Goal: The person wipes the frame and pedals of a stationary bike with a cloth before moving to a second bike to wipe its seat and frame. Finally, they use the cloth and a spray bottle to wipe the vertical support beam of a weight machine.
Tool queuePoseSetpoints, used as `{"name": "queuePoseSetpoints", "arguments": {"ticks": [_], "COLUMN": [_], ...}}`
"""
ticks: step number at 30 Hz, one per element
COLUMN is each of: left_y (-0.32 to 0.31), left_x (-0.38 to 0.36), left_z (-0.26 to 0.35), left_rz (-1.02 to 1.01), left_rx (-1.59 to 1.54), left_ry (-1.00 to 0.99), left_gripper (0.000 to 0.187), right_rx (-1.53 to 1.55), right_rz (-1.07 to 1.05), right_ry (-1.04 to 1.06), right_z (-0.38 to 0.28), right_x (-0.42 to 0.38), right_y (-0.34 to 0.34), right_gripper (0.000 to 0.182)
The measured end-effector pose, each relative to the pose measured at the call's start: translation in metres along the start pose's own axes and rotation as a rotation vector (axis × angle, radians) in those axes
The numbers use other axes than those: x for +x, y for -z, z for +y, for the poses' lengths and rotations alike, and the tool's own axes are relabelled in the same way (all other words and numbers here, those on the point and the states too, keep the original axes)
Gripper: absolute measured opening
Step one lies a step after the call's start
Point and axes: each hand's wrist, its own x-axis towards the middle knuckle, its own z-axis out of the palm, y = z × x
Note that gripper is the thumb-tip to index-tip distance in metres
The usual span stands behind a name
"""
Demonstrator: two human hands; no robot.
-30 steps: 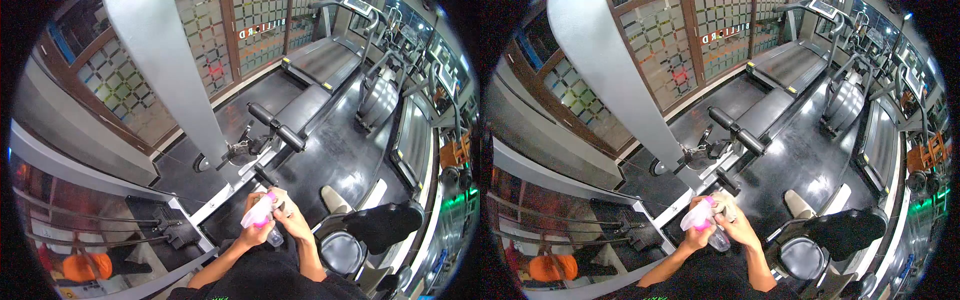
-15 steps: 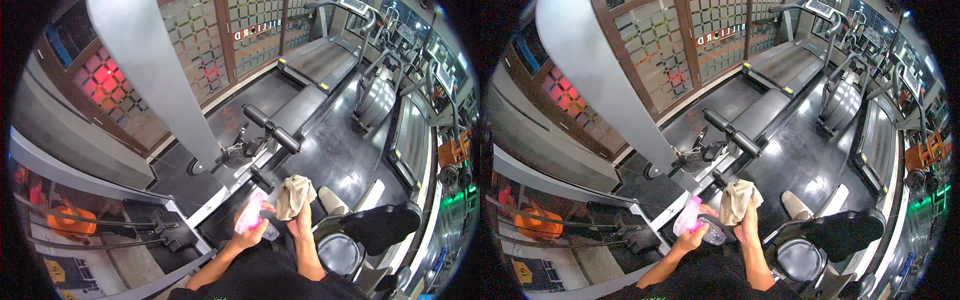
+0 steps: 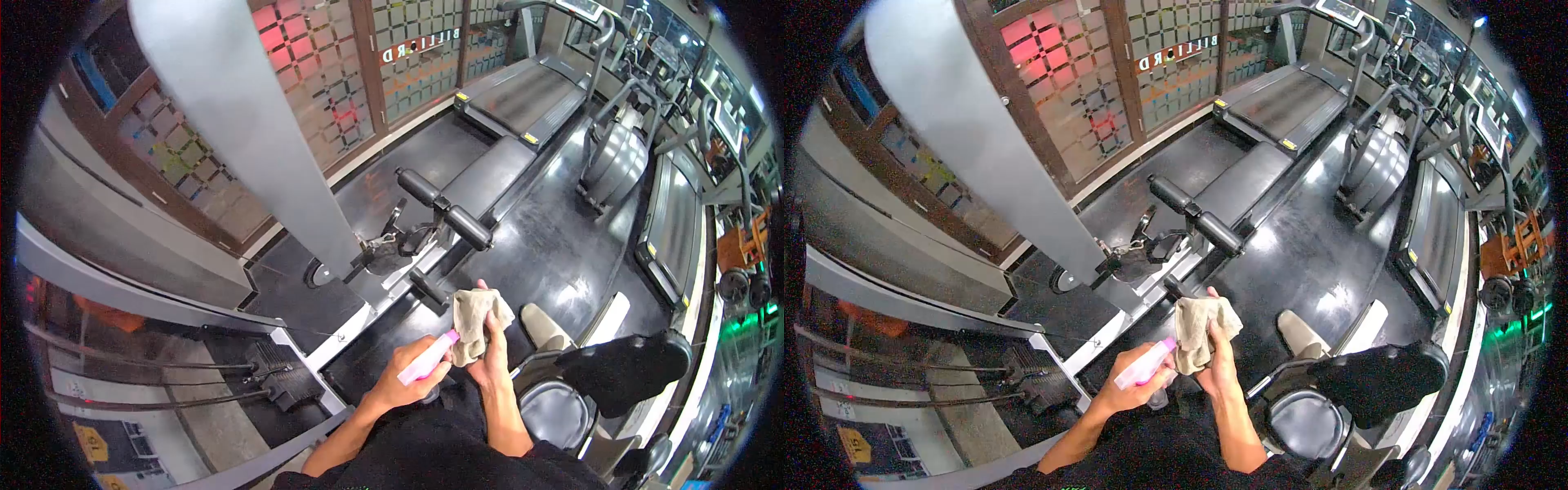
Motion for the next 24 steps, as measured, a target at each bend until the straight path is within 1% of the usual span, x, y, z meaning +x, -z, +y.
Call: {"name": "queuePoseSetpoints", "arguments": {"ticks": [3, 4, 7, 8, 11, 12, 14, 15, 17, 19, 21, 24], "left_y": [0.005, 0.009, 0.020, 0.023, 0.033, 0.036, 0.041, 0.043, 0.049, 0.056, 0.062, 0.067], "left_x": [-0.007, -0.011, -0.025, -0.032, -0.047, -0.051, -0.061, -0.068, -0.085, -0.101, -0.115, -0.145], "left_z": [-0.001, 0.002, 0.006, 0.003, 0.003, 0.003, 0.002, 0.001, -0.001, 0.003, 0.011, 0.013], "left_rz": [0.055, 0.078, 0.143, 0.158, 0.212, 0.233, 0.273, 0.301, 0.343, 0.405, 0.474, 0.628], "left_rx": [-0.019, -0.018, -0.016, -0.013, -0.015, -0.017, -0.007, -0.001, 0.000, 0.029, 0.082, 0.037], "left_ry": [0.046, 0.088, 0.193, 0.219, 0.238, 0.233, 0.208, 0.198, 0.240, 0.266, 0.276, 0.302], "left_gripper": [0.018, 0.018, 0.017, 0.017, 0.015, 0.015, 0.012, 0.011, 0.011, 0.010, 0.010, 0.013], "right_rx": [0.020, 0.021, -0.058, -0.037, -0.033, -0.063, -0.127, -0.155, -0.217, -0.286, -0.215, -0.107], "right_rz": [-0.061, -0.060, -0.091, -0.218, -0.105, -0.111, -0.132, -0.141, -0.171, -0.202, -0.264, -0.345], "right_ry": [-0.103, -0.122, -0.279, -0.370, -0.327, -0.320, -0.312, -0.345, -0.424, -0.413, -0.460, -0.556], "right_z": [0.012, 0.020, 0.036, 0.038, 0.043, 0.046, 0.055, 0.059, 0.070, 0.081, 0.095, 0.114], "right_x": [0.005, 0.007, 0.016, 0.022, 0.017, 0.017, 0.019, 0.019, 0.018, 0.016, 0.014, 0.009], "right_y": [0.007, 0.015, 0.027, 0.029, -0.016, -0.020, -0.028, -0.030, -0.036, -0.052, -0.057, -0.072], "right_gripper": [0.058, 0.059, 0.055, 0.052, 0.053, 0.053, 0.053, 0.052, 0.052, 0.055, 0.058, 0.059]}}
